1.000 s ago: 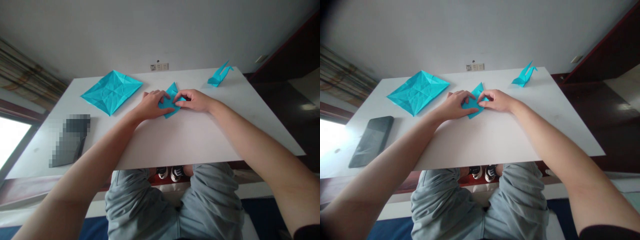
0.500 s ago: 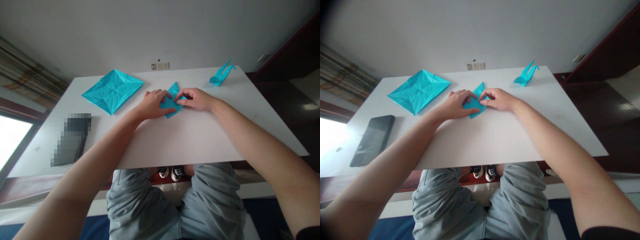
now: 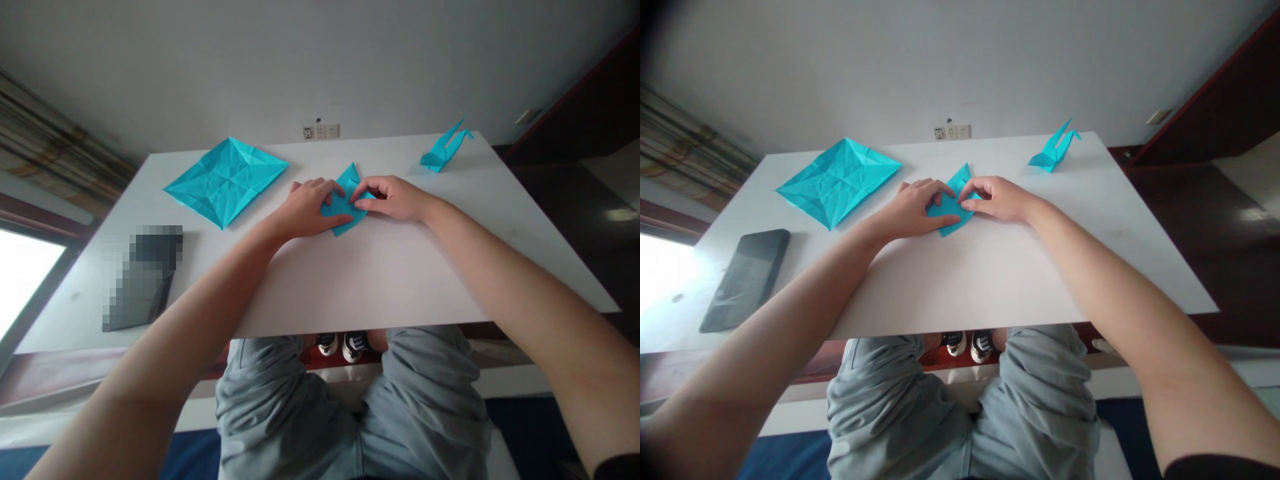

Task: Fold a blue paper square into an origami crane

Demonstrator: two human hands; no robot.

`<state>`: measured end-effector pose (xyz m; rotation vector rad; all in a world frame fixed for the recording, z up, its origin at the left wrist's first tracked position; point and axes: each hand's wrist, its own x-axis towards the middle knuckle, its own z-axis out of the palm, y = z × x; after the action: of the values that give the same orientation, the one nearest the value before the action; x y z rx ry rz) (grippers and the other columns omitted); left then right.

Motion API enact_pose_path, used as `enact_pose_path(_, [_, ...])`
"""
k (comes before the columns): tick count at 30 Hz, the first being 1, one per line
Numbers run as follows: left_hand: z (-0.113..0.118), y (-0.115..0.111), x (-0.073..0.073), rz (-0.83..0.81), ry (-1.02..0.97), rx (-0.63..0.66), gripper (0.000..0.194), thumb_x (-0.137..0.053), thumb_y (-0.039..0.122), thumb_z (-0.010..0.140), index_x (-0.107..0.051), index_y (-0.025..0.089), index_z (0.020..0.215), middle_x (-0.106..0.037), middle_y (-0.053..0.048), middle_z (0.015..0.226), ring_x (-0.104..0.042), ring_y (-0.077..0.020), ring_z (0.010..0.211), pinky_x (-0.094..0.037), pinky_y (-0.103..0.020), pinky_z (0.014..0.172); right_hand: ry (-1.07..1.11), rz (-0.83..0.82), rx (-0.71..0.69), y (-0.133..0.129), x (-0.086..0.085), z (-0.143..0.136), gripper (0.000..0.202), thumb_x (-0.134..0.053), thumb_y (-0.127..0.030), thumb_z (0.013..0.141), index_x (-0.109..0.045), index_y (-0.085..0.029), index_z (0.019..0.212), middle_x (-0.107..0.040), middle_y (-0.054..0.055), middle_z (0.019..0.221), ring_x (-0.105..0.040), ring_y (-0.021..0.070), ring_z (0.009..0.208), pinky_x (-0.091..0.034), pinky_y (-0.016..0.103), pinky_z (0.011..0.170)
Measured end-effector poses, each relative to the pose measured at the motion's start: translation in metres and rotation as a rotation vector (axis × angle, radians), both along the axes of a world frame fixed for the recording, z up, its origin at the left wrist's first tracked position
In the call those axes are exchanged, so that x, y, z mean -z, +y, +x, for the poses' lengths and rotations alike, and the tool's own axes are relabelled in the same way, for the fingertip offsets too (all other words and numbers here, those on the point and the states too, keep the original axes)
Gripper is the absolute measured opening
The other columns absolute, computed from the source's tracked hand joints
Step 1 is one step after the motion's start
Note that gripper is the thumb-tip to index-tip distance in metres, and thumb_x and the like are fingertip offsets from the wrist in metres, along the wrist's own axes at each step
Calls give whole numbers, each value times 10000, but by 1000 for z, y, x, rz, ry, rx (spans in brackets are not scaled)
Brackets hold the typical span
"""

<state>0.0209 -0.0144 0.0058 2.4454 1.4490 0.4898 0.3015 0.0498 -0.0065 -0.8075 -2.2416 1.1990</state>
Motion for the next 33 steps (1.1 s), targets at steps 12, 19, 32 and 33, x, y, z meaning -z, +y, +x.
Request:
enact_pose_path(12, [0, 0, 1, 0, 9, 0, 561, -860, 669, 1049, -790, 241, 1405, -832, -130, 1269, -777, -379, 1241, -488, -514, 1125, -8, 21, 4, 0, 0, 1, 372, -915, -581, 975, -817, -241, 1091, -606, -48, 791, -486, 182, 764, -347, 363, 742])
enact_pose_path(19, [1, -1, 1, 6, 10, 3, 525, -821, 644, 1083, -782, 241, 1418, -834, -136, 1283, -781, -382, 1246, -500, -530, 1136, -15, 13, 9, -1, -2, 1, 387, -904, -591, 967, -828, -235, 1099, -617, -45, 803, -488, 184, 767, -350, 376, 749])
enact_pose_path(32, [1, 0, 2, -3, 22, 1, 523, -803, 632, 1086, -762, 234, 1424, -813, -143, 1290, -768, -401, 1275, -496, -534, 1133, -45, 20, 26, 0, 0, 2, 349, -915, -571, 979, -851, -253, 1108, -704, -19, 869, -552, 206, 825, -410, 386, 791])
enact_pose_path(33, [1, 0, 2, -4, 22, 0, 520, -804, 632, 1086, -761, 237, 1422, -811, -141, 1288, -767, -400, 1276, -496, -533, 1135, -47, 24, 26, 0, 1, 2, 341, -916, -564, 983, -853, -254, 1110, -700, -19, 868, -548, 206, 827, -409, 386, 793])
